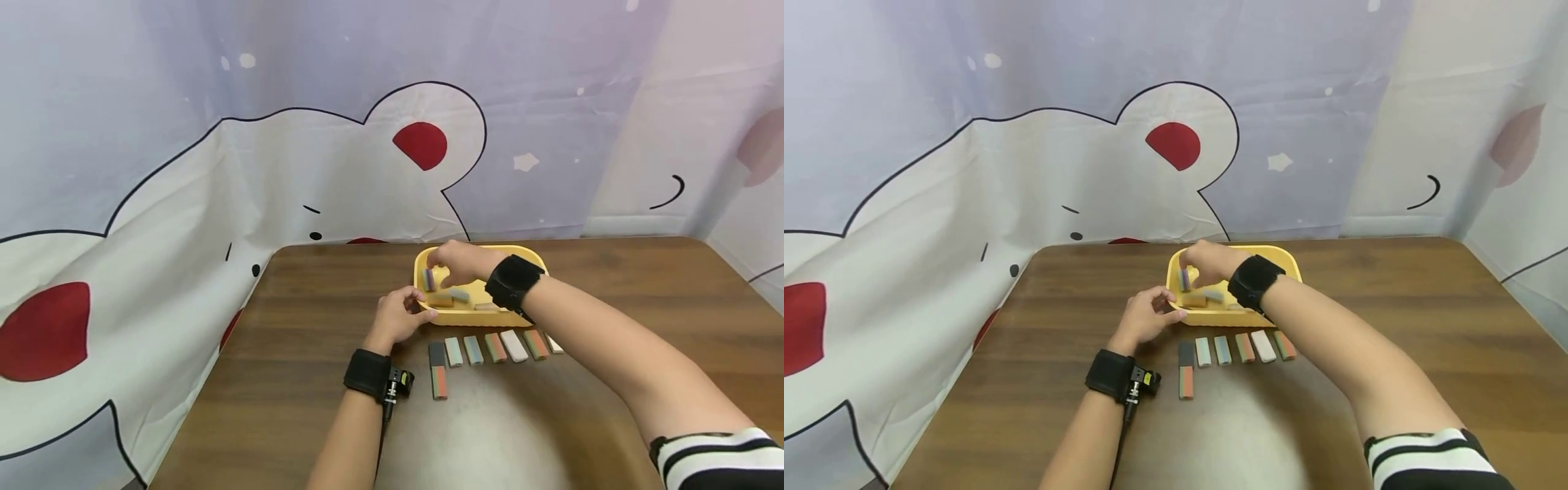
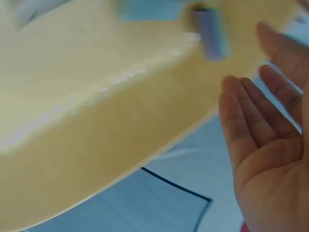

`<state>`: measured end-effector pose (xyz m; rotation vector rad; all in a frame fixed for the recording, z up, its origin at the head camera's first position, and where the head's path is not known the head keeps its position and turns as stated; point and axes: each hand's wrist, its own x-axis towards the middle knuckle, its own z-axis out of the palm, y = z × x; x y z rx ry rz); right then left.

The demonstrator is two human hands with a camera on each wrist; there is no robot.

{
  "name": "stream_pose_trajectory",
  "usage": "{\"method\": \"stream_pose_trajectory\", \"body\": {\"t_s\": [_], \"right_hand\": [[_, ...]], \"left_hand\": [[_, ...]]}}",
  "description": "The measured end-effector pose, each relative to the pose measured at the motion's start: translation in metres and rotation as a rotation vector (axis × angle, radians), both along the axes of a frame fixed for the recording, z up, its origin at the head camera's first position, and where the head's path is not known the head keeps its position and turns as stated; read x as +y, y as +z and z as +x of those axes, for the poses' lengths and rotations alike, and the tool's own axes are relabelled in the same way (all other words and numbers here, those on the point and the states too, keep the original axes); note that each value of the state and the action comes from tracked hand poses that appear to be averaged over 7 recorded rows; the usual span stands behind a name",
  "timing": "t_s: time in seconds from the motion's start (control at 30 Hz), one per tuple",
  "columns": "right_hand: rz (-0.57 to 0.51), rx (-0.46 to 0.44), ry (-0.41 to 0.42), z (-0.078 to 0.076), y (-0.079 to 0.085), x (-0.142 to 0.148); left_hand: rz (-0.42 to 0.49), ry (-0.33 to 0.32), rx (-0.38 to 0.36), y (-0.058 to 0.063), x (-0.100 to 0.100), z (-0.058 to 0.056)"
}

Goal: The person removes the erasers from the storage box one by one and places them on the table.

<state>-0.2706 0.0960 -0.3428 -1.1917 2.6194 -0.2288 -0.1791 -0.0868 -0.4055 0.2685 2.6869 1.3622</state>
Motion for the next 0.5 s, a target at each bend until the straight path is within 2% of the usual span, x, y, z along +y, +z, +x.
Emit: {"method": "stream_pose_trajectory", "body": {"t_s": [0.13, 0.27, 0.5], "right_hand": [[0.101, -0.006, 0.045, -0.011, -0.015, -0.004], [0.105, 0.003, 0.092, -0.014, -0.027, -0.003], [0.115, -0.01, 0.111, -0.019, -0.034, -0.009]], "left_hand": [[0.0, -0.01, -0.007, 0.0, 0.0, 0.001], [0.0, -0.014, -0.014, -0.003, 0.003, 0.002], [-0.001, 0.009, 0.008, -0.002, -0.001, -0.001]]}}
